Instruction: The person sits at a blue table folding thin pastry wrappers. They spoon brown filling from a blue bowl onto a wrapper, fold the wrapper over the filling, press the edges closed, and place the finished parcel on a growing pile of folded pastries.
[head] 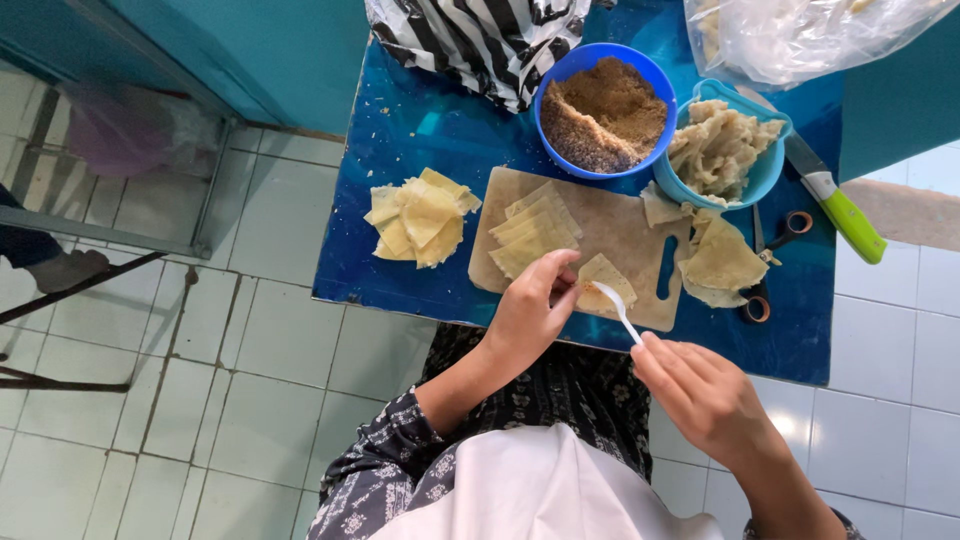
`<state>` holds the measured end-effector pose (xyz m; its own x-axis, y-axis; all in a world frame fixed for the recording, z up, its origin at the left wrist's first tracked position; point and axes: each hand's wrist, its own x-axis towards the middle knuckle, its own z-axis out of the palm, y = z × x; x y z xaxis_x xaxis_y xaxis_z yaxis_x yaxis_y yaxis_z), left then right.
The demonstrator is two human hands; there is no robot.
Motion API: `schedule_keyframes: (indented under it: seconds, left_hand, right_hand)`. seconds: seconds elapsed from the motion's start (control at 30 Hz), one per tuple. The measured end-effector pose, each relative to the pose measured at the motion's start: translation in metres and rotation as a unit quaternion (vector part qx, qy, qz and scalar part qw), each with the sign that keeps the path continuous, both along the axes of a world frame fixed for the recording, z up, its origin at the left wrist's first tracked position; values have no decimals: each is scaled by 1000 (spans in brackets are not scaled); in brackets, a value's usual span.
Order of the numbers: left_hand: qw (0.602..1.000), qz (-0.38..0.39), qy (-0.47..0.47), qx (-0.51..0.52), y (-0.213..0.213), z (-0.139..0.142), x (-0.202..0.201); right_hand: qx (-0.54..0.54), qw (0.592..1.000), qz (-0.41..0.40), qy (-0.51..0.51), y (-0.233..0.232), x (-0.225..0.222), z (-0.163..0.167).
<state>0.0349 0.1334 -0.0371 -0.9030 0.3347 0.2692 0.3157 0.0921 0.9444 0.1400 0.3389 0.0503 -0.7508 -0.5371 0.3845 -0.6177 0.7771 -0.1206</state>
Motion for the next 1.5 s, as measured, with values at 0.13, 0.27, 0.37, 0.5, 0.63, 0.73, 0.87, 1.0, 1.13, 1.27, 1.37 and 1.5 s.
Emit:
schedule_keyframes:
  seconds: [0.13, 0.27, 0.37, 0.5, 0.63, 0.73, 0.87, 1.0, 1.13, 1.27, 1.37, 1.5]
  left_hand:
    - [1000, -4, -11, 11, -1, 1, 1]
    - [1000, -9, 0, 24, -1, 4, 3]
    - [999, 11, 30, -6, -1, 5, 5]
    - [999, -3, 39, -14, -1, 5, 5]
    - [996, -2, 75, -45, 3, 7, 4]
    - [992, 5, 104, -65, 4, 10, 3]
    - [987, 11, 134, -83, 2, 10, 4]
    - [984, 22, 135, -114, 3, 8, 6]
    - [980, 29, 142, -139, 3, 5, 5]
    - [981, 14, 141, -135, 1, 1, 3]
    - [982, 13, 138, -127, 3, 0, 2]
    - [983, 15, 133, -129, 4, 5, 1]
  right_hand:
    - [72, 997, 8, 25, -3, 2, 1]
    - [103, 994, 7, 45, -4, 1, 1]
    - [46, 997, -1, 60, 1, -5, 3]
    - [-113, 985, -43, 125, 13, -41, -3]
    - [-335, 935, -96, 68, 15, -123, -23]
    - [-527, 836, -156, 11, 11, -194, -27]
    - [-317, 922, -206, 83, 8, -233, -16]
    - [-102, 952, -183, 223, 8, -197, 1]
    - [-157, 953, -245, -80, -3, -113, -1]
    - [-105, 930, -273, -224, -13, -68, -23]
    - [-157, 913, -297, -230, -14, -58, -38]
    - [-246, 867, -331, -281, -10, -59, -42]
